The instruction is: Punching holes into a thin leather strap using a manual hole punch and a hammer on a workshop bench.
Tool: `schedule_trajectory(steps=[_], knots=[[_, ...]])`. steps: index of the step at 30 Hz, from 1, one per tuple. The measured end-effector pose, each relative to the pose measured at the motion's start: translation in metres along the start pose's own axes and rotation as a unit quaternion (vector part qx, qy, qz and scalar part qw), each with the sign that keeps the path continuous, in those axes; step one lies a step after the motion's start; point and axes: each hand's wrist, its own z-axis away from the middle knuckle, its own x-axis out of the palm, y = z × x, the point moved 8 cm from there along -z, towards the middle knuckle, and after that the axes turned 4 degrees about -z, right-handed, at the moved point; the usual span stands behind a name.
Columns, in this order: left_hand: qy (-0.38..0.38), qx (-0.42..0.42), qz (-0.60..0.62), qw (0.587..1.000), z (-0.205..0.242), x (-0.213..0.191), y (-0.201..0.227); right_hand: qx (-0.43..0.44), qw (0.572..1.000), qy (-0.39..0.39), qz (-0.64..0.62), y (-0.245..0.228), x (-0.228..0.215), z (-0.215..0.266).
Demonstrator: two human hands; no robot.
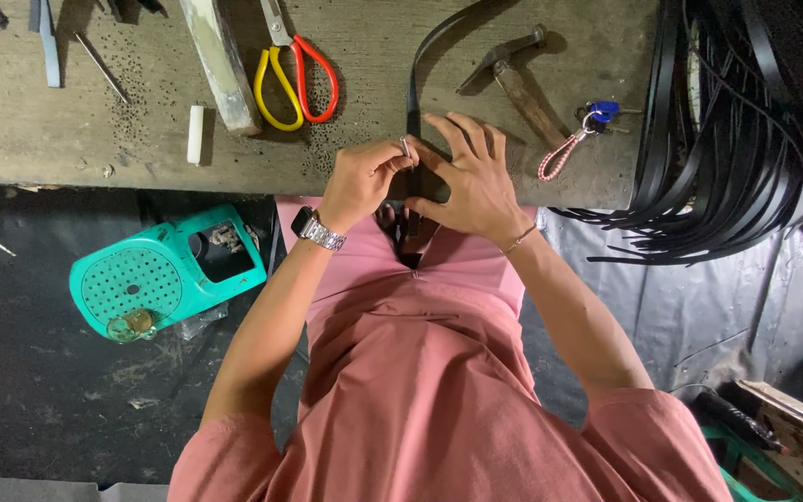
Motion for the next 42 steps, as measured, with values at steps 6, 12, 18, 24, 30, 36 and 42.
schedule_trajectory(steps=[6,12,18,24,30,36,42], knots=[[0.006,0.016,0.002,1.0,-0.001,0.0,0.003,0.001,1.0,-0.006,0.004,0.002,0.003,0.0],[-0.007,0.062,-0.031,0.998,-0.004,0.0,0.016,0.008,1.0,-0.016,0.003,0.005,0.006,0.003],[-0.017,0.111,-0.064,0.992,0.002,0.006,0.015,0.016,0.995,0.088,-0.042,0.042,-0.007,0.017],[-0.074,0.117,-0.067,0.988,0.005,0.01,0.013,0.194,0.937,0.034,0.289,0.093,-0.042,0.021],[-0.068,0.108,-0.081,0.988,0.007,0.012,0.011,0.28,0.955,0.069,-0.075,0.107,-0.041,0.029],[-0.021,0.136,-0.081,0.987,0.011,0.012,0.004,0.156,0.976,0.119,-0.098,0.018,-0.084,0.057],[-0.046,0.136,-0.123,0.982,0.018,0.022,-0.015,0.132,0.982,0.041,-0.128,-0.005,-0.084,0.048]])
